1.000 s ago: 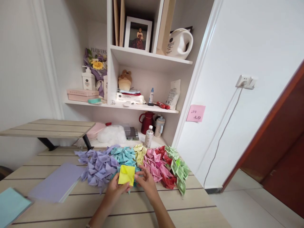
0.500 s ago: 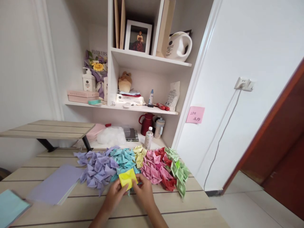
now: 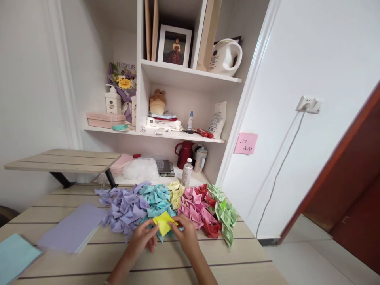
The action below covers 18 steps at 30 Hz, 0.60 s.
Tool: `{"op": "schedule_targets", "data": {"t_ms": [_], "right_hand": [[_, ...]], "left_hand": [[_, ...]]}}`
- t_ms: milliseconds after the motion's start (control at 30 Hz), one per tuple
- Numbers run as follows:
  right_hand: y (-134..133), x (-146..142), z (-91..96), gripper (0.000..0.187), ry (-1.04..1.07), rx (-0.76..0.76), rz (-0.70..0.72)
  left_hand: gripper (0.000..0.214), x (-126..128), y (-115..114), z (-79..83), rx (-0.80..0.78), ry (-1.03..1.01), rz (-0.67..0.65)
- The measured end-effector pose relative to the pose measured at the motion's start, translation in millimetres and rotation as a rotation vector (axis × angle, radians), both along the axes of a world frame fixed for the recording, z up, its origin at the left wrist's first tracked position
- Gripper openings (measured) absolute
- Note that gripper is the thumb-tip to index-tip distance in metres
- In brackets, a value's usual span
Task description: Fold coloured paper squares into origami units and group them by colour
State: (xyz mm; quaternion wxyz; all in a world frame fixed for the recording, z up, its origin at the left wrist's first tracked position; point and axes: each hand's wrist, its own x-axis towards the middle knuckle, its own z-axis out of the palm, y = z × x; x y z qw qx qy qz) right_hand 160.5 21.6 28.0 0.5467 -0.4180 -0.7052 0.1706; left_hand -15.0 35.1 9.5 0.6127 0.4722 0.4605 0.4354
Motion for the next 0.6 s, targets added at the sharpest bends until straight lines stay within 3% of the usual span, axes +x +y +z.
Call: {"op": "schedule_targets", "data": {"t_ms": [167,333,467,600], "right_hand": [[-2.1,0.7,3.6,0.013,-0.004,0.041,-0.005],[-1.1,-2.5,3.4,0.011,0.094,-0.048,0.029],[-1.0,-6.9,0.6,0.017,0.187,-0.110,0.023],[-3.9,-11.8,-1.0,0.022,0.252,-0.257,0.087]], "left_hand": [[0.051,-2.5,0.0,4.2,-0.021,-0.005,0.048],[0.040,-3.2,-1.9,6.3,-0.043,-0.015,0.072],[0.039,-0.1,-6.5,10.5,-0.064,-0.155,0.123],[0.035,2.0,-13.7,18.0,-0.018,-0.328,0.043]]}}
